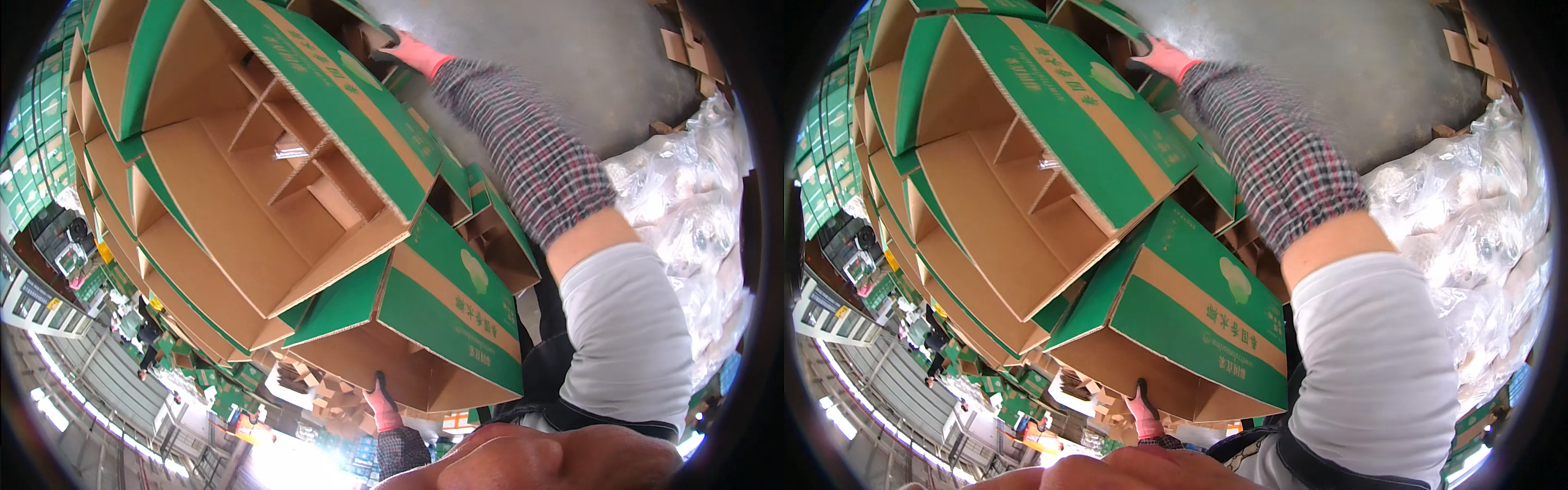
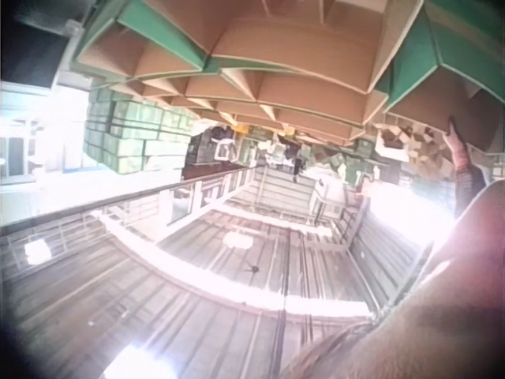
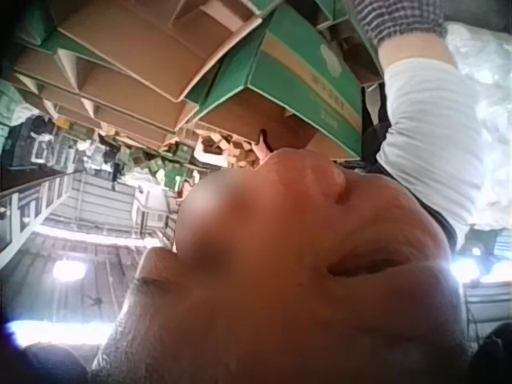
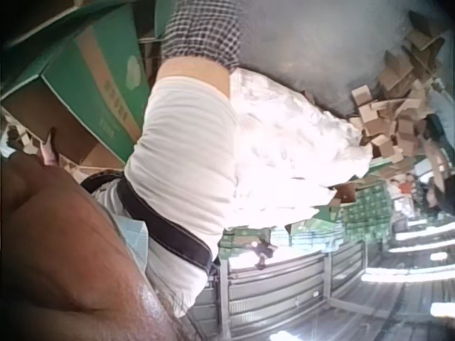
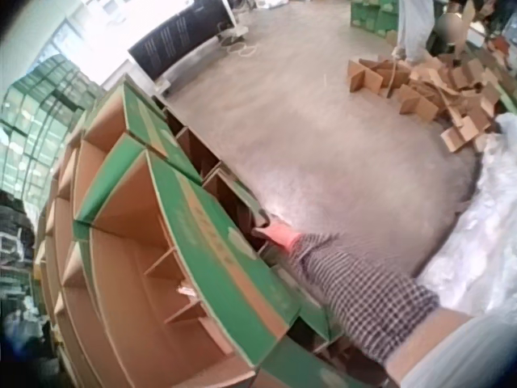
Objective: The person assembles cardboard boxes by inserting cardboard dividers into them and then stacks the assembled boxes on the floor of a warehouse.
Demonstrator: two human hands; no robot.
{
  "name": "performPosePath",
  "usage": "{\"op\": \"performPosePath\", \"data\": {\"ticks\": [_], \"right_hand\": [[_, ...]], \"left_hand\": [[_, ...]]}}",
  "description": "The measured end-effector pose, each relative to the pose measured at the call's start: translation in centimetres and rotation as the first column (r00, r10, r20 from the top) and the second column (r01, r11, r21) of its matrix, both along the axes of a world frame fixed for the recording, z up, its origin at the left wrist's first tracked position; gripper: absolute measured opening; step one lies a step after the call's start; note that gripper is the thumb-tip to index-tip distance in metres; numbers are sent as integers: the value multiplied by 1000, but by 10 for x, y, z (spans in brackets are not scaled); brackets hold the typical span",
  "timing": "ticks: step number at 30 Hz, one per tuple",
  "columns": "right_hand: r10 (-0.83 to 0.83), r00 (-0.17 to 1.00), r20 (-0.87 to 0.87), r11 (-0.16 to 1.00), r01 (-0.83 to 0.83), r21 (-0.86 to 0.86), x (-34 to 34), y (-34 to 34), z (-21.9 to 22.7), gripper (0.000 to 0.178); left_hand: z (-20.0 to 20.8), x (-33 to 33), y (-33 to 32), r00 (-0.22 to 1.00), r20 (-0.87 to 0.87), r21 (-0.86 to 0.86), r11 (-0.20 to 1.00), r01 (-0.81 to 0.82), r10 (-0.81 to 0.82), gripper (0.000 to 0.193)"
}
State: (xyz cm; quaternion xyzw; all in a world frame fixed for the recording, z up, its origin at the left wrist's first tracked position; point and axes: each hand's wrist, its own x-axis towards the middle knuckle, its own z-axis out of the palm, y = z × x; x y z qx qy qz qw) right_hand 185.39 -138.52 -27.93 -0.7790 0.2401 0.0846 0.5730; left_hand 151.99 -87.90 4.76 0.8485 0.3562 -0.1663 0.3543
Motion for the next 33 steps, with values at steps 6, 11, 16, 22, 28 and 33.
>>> {"op": "performPosePath", "data": {"ticks": [6, 11, 16, 22, 28, 33], "right_hand": [[20, 977, 211, 987, -53, 153, -29, 86, -17, 48], [-18, 999, -44, 946, 31, 322, -114, 63, -1, 46], [-377, 830, -412, 227, 514, 827, -273, 81, 38, 42], [-386, 862, -329, 590, 504, 631, -309, 207, 13, 40], [88, 856, -510, 989, -134, -55, -455, 106, -1, 37], [525, 815, -245, 695, -577, -430, -504, 131, 151, 31]], "left_hand": [[-6, -10, -6, 951, -33, -150, 939, -308, 307, 28], [1, -16, 5, 988, -12, 9, 988, -153, 153, 29], [-7, -14, 10, 970, -85, -110, 966, -234, 226, 27], [-21, -45, 30, 981, -93, -164, 969, -184, 171, 34], [22, -13, -8, 936, -180, -179, 946, 270, -301, 29], [36, -6, 26, 914, -245, -82, 946, 313, -324, 36]]}}
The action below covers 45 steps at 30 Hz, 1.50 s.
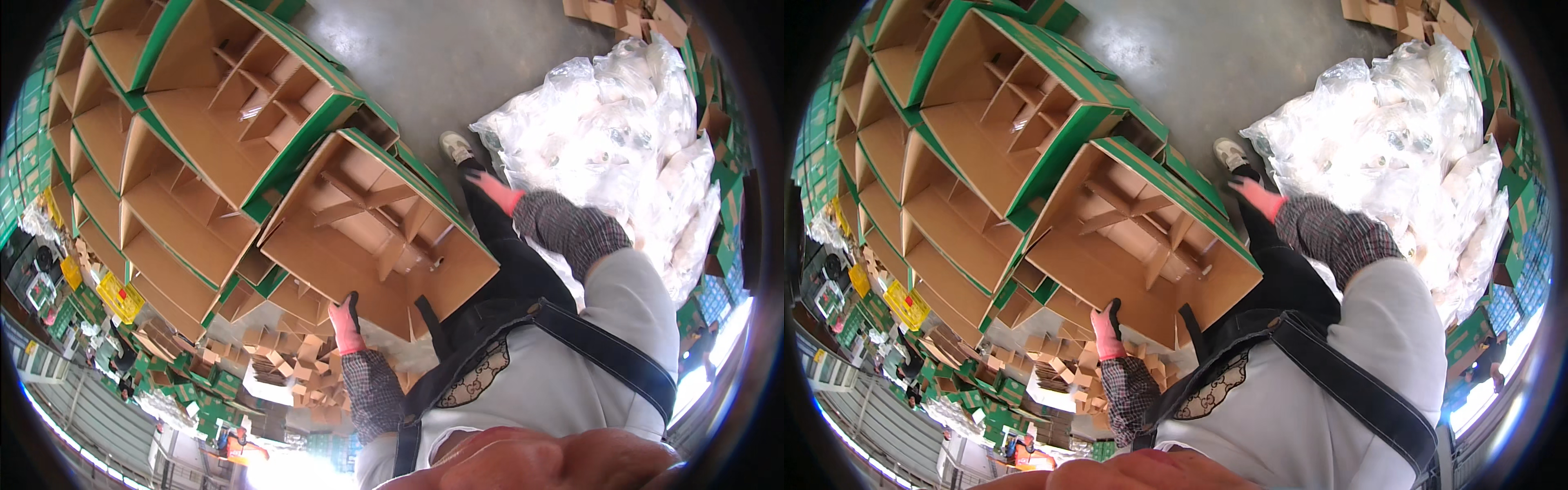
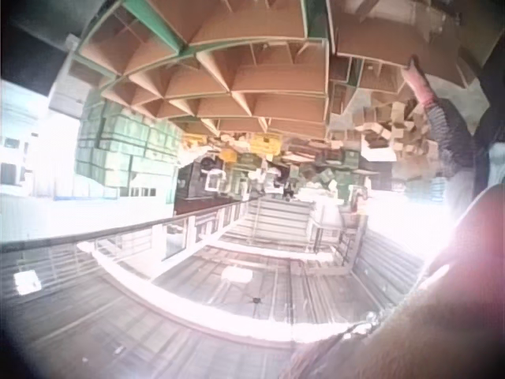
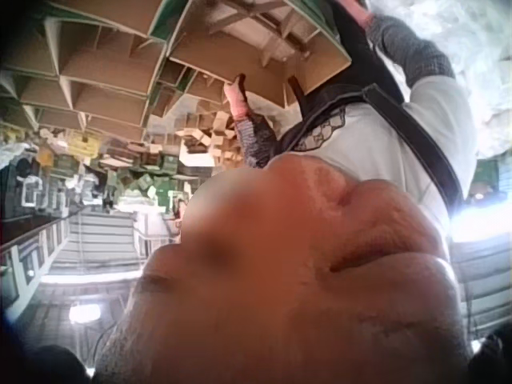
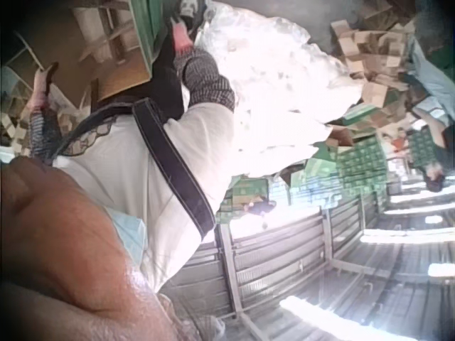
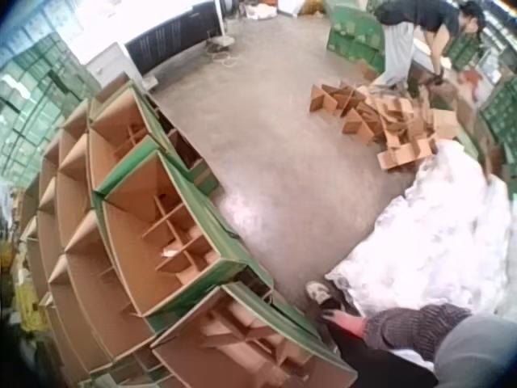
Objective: The person assembles cardboard boxes by inserting cardboard dividers into them and then stacks the assembled boxes on the floor of a warehouse.
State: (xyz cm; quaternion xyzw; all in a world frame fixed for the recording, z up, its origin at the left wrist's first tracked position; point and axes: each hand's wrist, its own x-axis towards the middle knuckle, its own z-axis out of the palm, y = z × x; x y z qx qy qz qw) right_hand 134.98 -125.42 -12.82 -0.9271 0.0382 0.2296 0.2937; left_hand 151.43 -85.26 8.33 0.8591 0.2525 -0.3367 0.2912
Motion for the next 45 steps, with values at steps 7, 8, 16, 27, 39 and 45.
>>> {"op": "performPosePath", "data": {"ticks": [7, 8, 16, 27, 39, 45], "right_hand": [[-428, 374, -823, -235, 833, 501, -9, 85, 107, 31], [-413, 335, -847, -350, 800, 488, -12, 87, 112, 31], [-433, 324, -841, -306, 824, 476, -7, 106, 116, 28], [-210, 920, -331, 940, 283, 191, -52, -5, 186, 42], [291, 923, -252, 957, -282, 72, -57, -154, 154, 28], [-402, 868, -293, 916, 387, -109, -25, -155, 169, 35]], "left_hand": [[-29, -19, 9, 992, 125, -246, 969, 22, 9, 32], [-29, -22, 6, 984, 165, -245, 964, 101, -61, 34], [-37, 7, -4, 951, 290, -346, 938, -3, 110, 62], [16, -81, 64, 944, 252, -236, 960, -152, 212, 40], [62, -163, -70, 936, 307, 47, 980, -195, 172, 49], [43, -150, -62, 959, 278, 323, 936, -142, 49, 62]]}}
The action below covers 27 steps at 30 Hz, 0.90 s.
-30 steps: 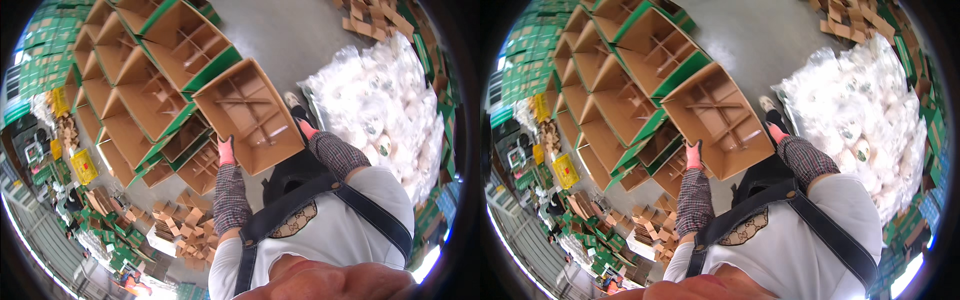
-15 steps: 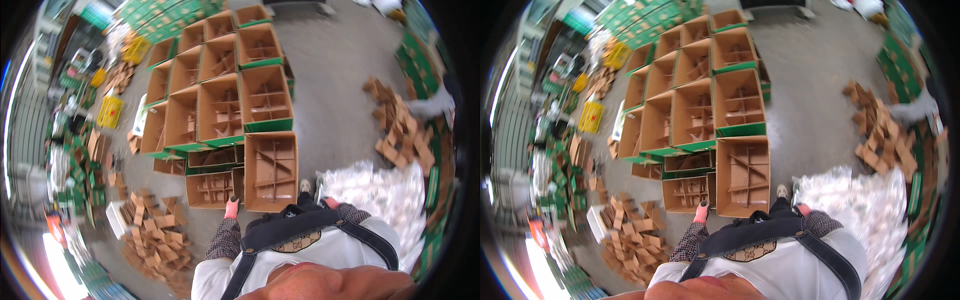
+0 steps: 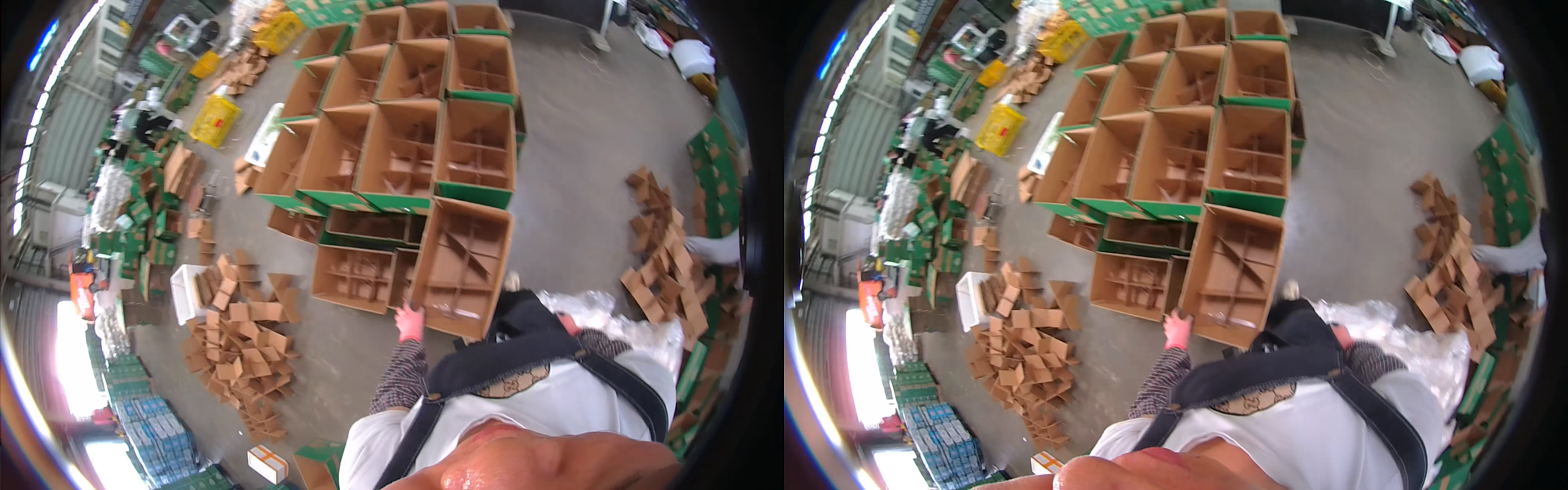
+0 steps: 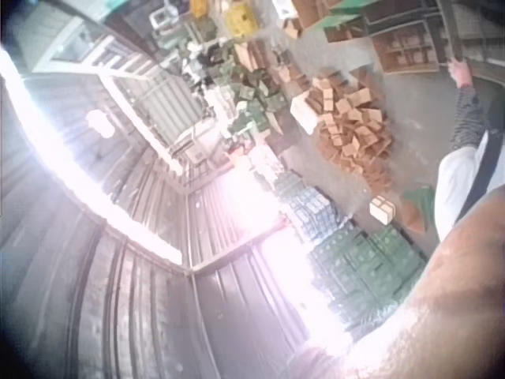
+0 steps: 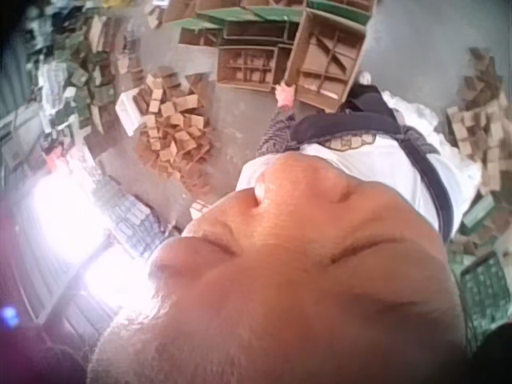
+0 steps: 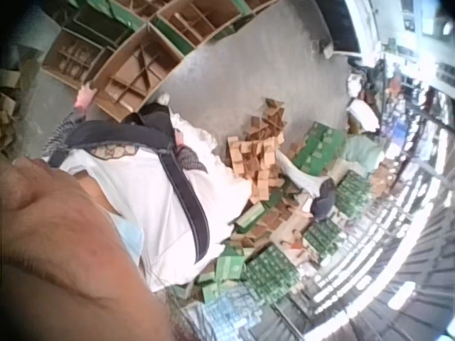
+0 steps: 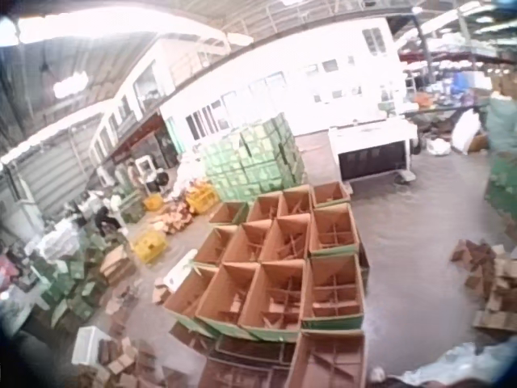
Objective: The person assembles cardboard boxes by inserting cardboard dividers into them and then stacks the assembled boxes on the floor of a warehouse.
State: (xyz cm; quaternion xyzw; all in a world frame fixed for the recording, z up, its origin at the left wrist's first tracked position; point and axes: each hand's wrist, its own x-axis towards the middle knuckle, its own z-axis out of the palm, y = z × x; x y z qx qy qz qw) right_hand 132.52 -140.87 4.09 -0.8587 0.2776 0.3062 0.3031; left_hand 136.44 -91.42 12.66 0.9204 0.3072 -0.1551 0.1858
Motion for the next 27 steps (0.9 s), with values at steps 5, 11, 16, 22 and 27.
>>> {"op": "performPosePath", "data": {"ticks": [5, 11, 16, 22, 27], "right_hand": [[555, 824, 115, 820, -565, 90, 63, -63, 26, 27], [369, 898, -241, 929, -364, 68, 138, -122, 5, 42], [708, 704, 54, 686, -704, 180, 277, -139, 74, 34], [248, 946, 209, 963, -264, 55, 404, -247, 75, 34], [118, 985, 122, 988, -130, 89, 511, -278, 54, 34]], "left_hand": [[5, 1, 11, 966, 197, -163, 977, -139, 170, 52], [34, 17, -35, 945, 102, 25, 949, -315, 311, 48], [89, 103, -118, 815, 323, 53, 851, -523, 481, 42], [123, 346, -302, 871, 492, -572, 753, 325, -2, 46], [93, 444, -346, 892, 333, -502, 742, 443, -307, 51]]}}
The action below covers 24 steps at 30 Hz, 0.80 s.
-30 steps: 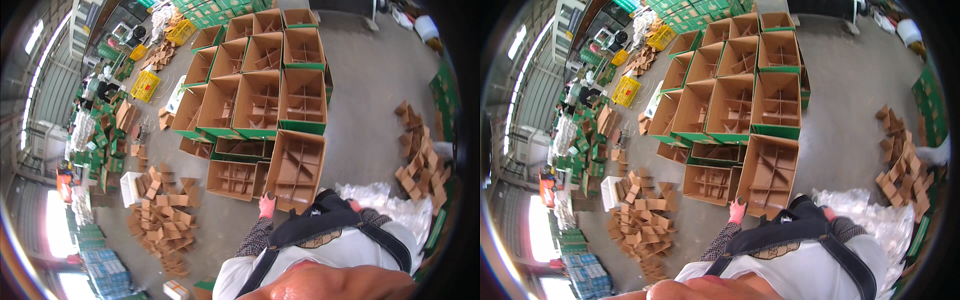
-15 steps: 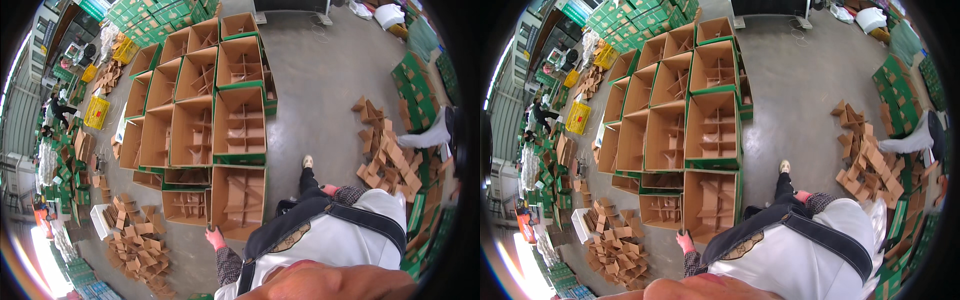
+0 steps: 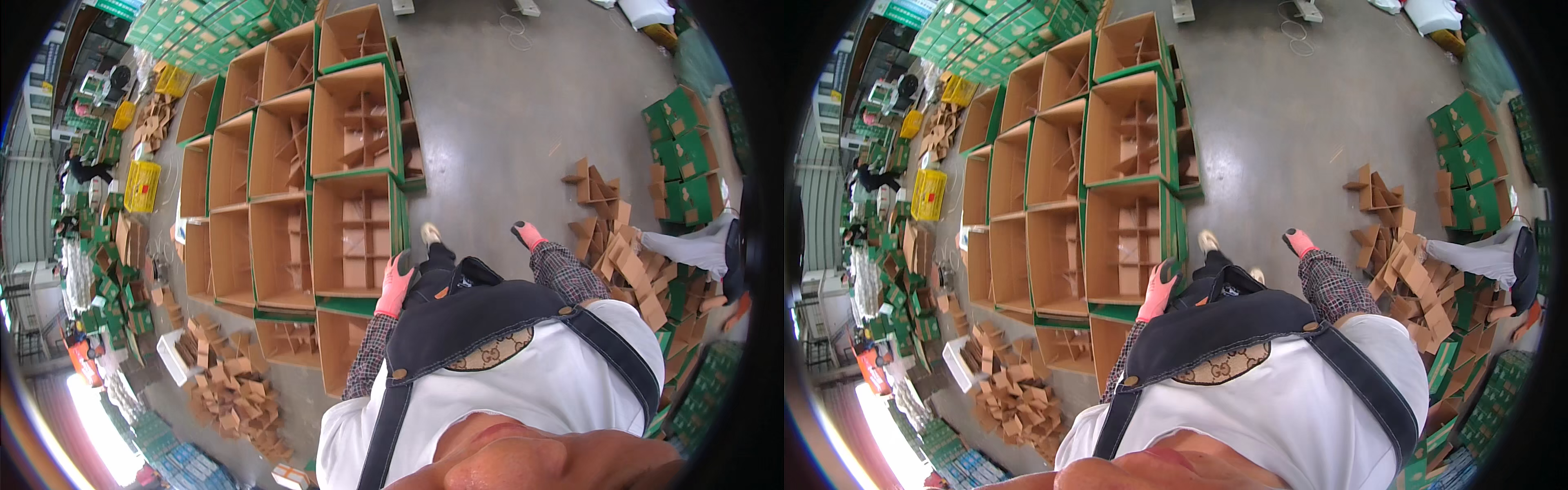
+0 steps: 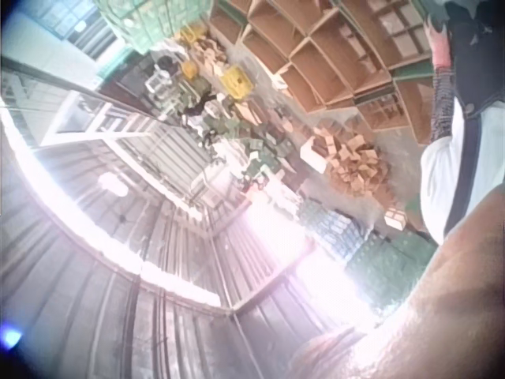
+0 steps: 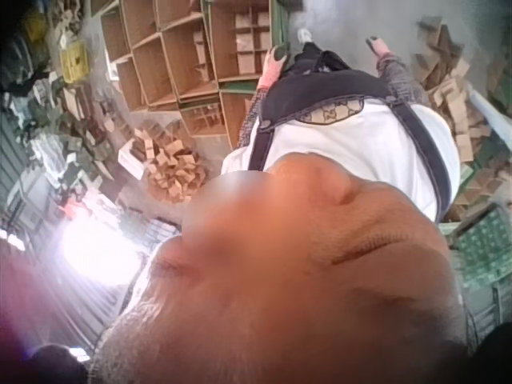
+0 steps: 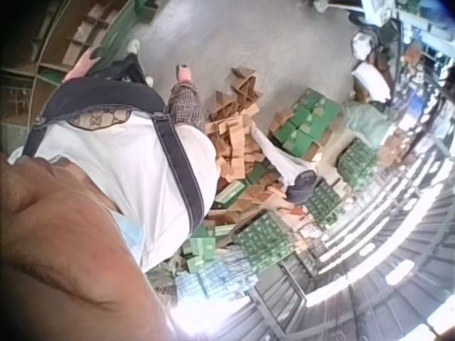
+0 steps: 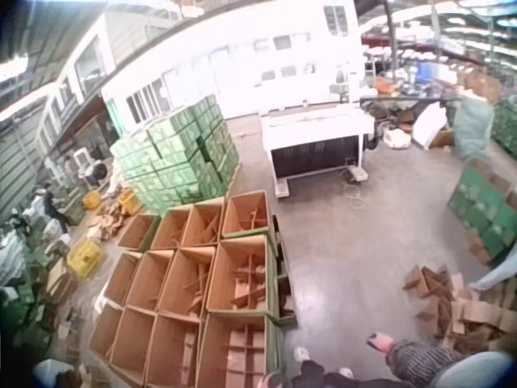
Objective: The person assembles cardboard boxes by inserting cardboard dividers into them and then stacks the assembled boxes on the floor of a warehouse.
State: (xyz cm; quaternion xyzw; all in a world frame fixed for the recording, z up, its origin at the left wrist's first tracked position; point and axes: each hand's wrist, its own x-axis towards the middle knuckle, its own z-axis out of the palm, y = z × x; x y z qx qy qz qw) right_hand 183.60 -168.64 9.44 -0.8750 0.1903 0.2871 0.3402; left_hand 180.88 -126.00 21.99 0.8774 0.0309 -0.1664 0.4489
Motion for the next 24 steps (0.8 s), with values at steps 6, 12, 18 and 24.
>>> {"op": "performPosePath", "data": {"ticks": [6, 12, 18, 24], "right_hand": [[83, 968, 237, 995, -66, -78, 79, 30, 40, 33], [-281, 948, -147, 945, 300, 130, 157, 21, 58, 29], [-25, 999, -35, 993, 29, 118, 223, 52, 53, 33], [232, 970, 69, 944, -241, 225, 295, 84, 62, 31]], "left_hand": [[-60, 111, 53, 981, -182, 103, 994, -44, 62, 48], [-63, 222, 105, 921, -134, -258, 884, -389, 366, 35], [-47, 270, 99, 869, -266, -274, 832, -483, 418, 35], [-58, 231, 120, 866, -229, -86, 877, -473, 445, 37]]}}
